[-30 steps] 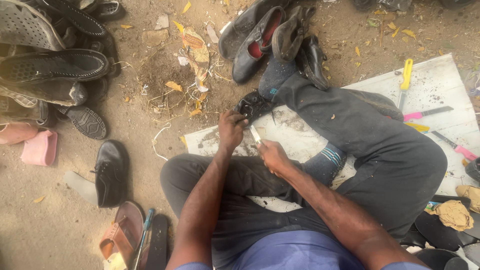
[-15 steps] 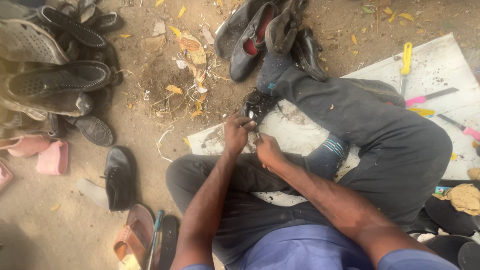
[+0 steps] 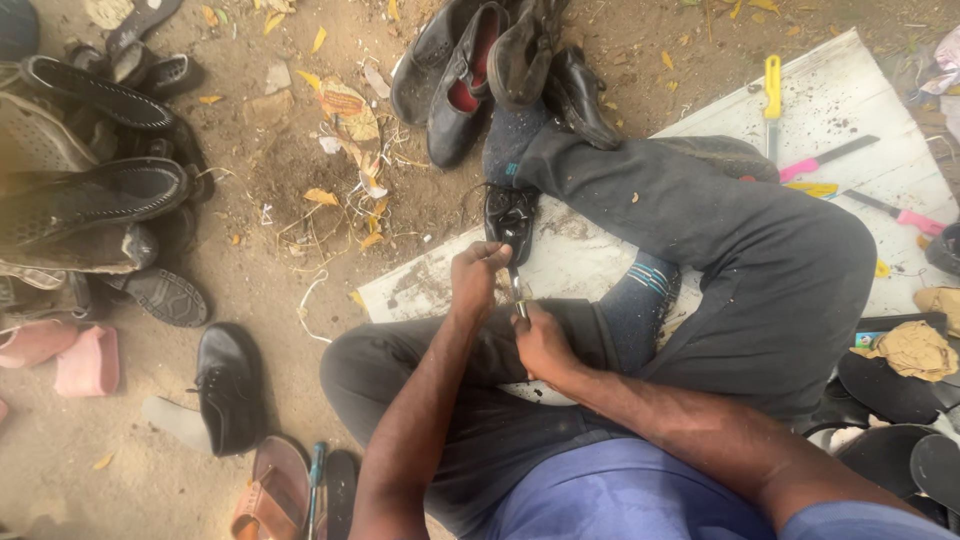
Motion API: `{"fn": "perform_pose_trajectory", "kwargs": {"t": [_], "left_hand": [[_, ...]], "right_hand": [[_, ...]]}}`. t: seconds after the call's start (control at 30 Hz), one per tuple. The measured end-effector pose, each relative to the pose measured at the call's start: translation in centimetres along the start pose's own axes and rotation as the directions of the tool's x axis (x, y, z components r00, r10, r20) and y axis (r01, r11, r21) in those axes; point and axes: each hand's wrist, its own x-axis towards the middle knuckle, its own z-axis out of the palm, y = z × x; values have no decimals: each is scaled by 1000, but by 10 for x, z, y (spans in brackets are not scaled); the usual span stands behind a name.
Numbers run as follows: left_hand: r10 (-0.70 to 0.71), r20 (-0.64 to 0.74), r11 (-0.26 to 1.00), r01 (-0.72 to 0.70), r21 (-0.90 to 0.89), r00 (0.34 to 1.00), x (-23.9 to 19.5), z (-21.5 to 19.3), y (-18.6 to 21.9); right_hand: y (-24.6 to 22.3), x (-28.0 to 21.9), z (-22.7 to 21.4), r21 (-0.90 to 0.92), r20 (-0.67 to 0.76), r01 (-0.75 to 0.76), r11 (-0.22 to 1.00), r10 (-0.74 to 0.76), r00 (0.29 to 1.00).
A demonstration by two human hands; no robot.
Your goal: The person sits on the ground and uses a knife to scrape and clean the soles and edges of several black shoes. They handle the shoes one by one, turning them over to work on different parts of the sole and upper, and place them back on the ground after each step.
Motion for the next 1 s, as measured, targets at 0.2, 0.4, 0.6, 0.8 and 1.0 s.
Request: {"fn": "perform_pose_trajectory", "kwargs": {"t": [0.2, 0.4, 0.6, 0.8, 1.0], "left_hand": [[-57, 136, 981, 81, -176, 989, 4, -9, -6], [-65, 257, 963, 128, -235, 964, 20, -17, -22], [-7, 379, 956, 117, -268, 925, 29, -30, -28], [151, 493, 938, -282, 203, 857, 13, -28, 24], [481, 803, -168, -862, 478, 352, 16, -9, 54]], "right_hand": [[-16, 26, 5, 35, -7, -6, 999, 6, 1000], [-22, 5, 2, 21, 31, -115, 993, 115, 993], [-12, 34, 3, 181, 91, -113, 977, 98, 991], [12, 13, -13, 153, 151, -168, 974, 145, 978], [12, 26, -32, 105, 191, -194, 975, 171, 967]]}}
